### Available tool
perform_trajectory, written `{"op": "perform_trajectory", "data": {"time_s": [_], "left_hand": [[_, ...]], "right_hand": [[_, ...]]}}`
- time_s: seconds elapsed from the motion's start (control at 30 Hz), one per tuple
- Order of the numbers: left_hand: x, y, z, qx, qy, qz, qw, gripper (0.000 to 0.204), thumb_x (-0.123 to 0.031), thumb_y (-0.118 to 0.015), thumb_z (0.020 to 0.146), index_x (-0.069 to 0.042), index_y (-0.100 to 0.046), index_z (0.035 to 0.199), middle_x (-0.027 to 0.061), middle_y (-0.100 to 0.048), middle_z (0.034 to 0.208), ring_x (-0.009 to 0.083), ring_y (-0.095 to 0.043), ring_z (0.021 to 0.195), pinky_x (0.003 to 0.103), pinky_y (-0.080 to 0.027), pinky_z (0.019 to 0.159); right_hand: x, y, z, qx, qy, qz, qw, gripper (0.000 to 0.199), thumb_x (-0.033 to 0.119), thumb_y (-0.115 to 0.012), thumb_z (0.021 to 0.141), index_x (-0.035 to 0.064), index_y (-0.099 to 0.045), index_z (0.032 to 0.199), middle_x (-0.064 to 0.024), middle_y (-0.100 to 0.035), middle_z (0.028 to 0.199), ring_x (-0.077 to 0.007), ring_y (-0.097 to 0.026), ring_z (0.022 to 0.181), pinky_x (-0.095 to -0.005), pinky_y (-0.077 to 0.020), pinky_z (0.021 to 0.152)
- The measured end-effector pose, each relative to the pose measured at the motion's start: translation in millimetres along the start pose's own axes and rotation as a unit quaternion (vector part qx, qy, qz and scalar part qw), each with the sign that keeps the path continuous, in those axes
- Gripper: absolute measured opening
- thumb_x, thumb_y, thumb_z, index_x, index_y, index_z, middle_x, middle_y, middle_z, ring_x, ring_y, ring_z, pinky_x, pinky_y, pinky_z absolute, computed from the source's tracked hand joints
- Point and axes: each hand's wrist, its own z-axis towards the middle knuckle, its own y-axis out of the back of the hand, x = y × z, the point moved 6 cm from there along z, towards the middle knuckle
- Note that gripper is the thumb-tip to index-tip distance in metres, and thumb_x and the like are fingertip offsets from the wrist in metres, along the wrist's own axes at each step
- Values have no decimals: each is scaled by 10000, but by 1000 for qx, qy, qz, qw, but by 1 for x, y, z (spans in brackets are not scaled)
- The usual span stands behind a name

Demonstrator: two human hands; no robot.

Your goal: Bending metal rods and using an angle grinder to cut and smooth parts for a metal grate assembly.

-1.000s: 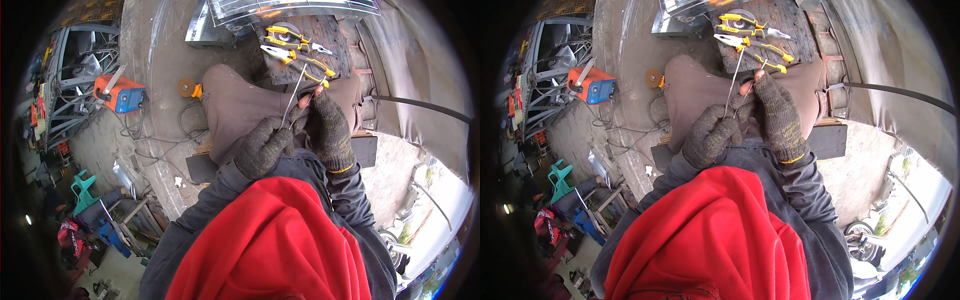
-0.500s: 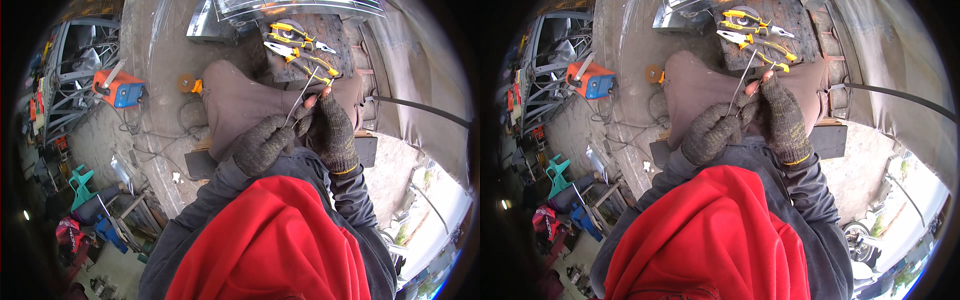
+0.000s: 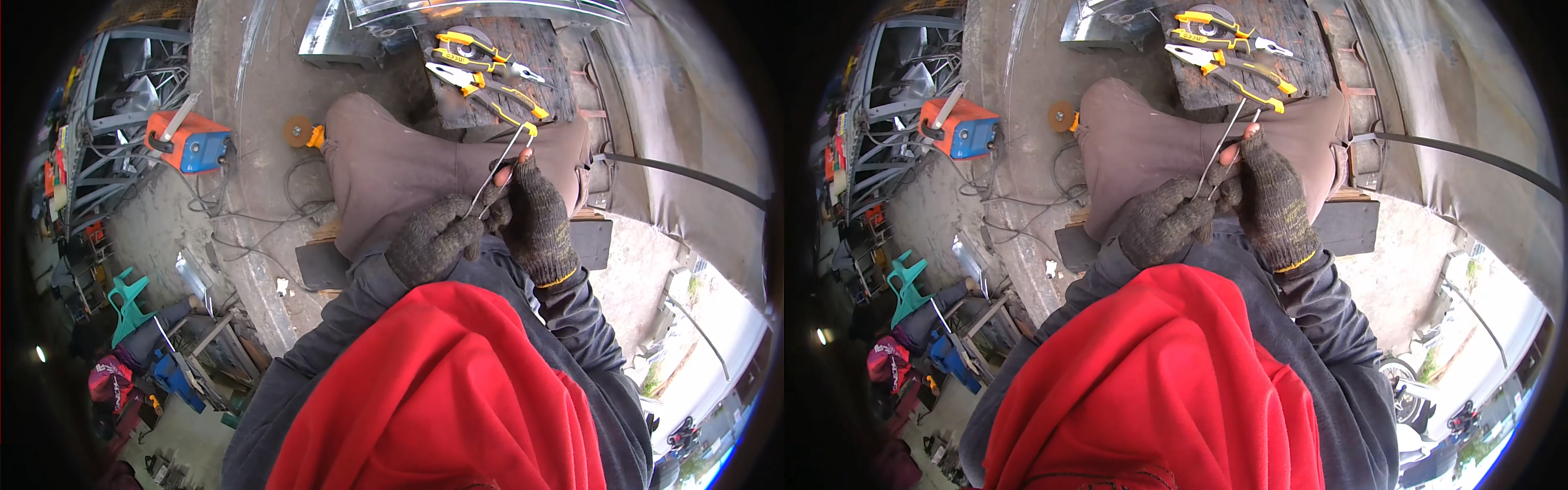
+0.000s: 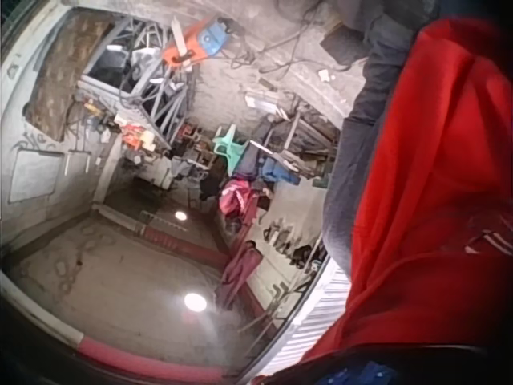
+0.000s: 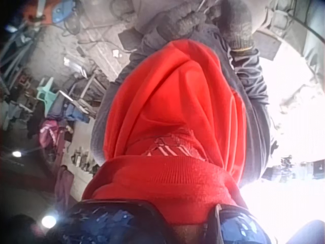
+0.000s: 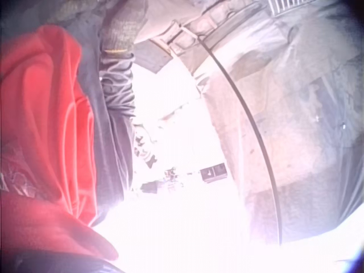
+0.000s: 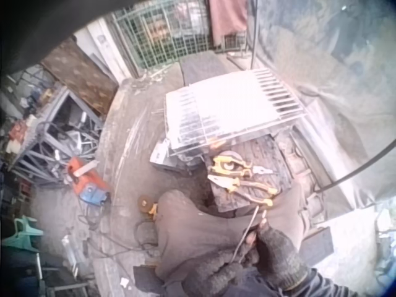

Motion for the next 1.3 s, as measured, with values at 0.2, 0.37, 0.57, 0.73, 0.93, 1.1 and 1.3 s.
{"op": "perform_trajectory", "data": {"time_s": [0.2, 0.37, 0.57, 0.73, 0.93, 1.1, 1.3], "left_hand": [[-2, -5, 1, 24, 2, -38, 999, 170, -98, -548, 988, 9, -590, 1113, 80, -639, 839, 129, -607, 715, 298, -500, 667], [-2, -10, 1, 31, 30, -46, 998, 106, -122, -544, 978, -29, -596, 984, 67, -600, 785, 153, -605, 706, 329, -481, 693], [5, -13, 2, 34, 9, -103, 994, 119, -111, -547, 983, -18, -601, 1034, 62, -606, 807, 144, -607, 701, 326, -494, 671], [6, -15, 0, 46, 21, -106, 993, 151, -103, -549, 984, -8, -599, 1089, 62, -607, 815, 136, -606, 710, 318, -502, 672], [8, -14, 7, 51, 8, -91, 995, 158, -109, -526, 1002, -4, -589, 1102, 57, -609, 826, 125, -600, 706, 293, -493, 663], [16, 2, 14, 12, 111, -122, 986, 176, -149, -496, 1028, -18, -589, 1100, 41, -619, 863, 97, -592, 704, 255, -483, 654], [19, 36, 40, -134, 21, -104, 985, 226, -152, -488, 1024, -37, -604, 1181, 79, -667, 1019, 138, -637, 889, 290, -535, 775]], "right_hand": [[1, 2, -4, -7, 11, -19, 1000, 496, 563, -534, 967, 82, -579, 855, -21, -495, 626, -146, -421, 539, -295, -335, 531], [6, -4, -9, -8, 20, -16, 1000, 465, 542, -552, 966, 94, -586, 846, -2, -491, 627, -132, -399, 524, -289, -319, 515], [3, 0, -8, 16, 2, -5, 1000, 432, 520, -558, 971, 103, -592, 864, 21, -504, 655, -119, -399, 526, -286, -328, 509], [3, 0, -8, -8, -14, 0, 1000, 417, 514, -554, 975, 112, -584, 865, 34, -505, 669, -108, -389, 530, -277, -322, 506], [4, 10, 1, 67, -40, 29, 997, 424, 499, -547, 986, 92, -618, 890, -4, -590, 714, -131, -555, 602, -266, -462, 564], [2, 14, 15, -14, -73, 28, 997, 444, 493, -557, 981, 62, -646, 1041, -32, -621, 874, -142, -636, 732, -273, -548, 603], [4, 8, 8, 30, 74, -137, 987, 374, 295, -617, 988, 32, -574, 1250, 4, -624, 1009, -69, -562, 882, -197, -457, 785]]}}
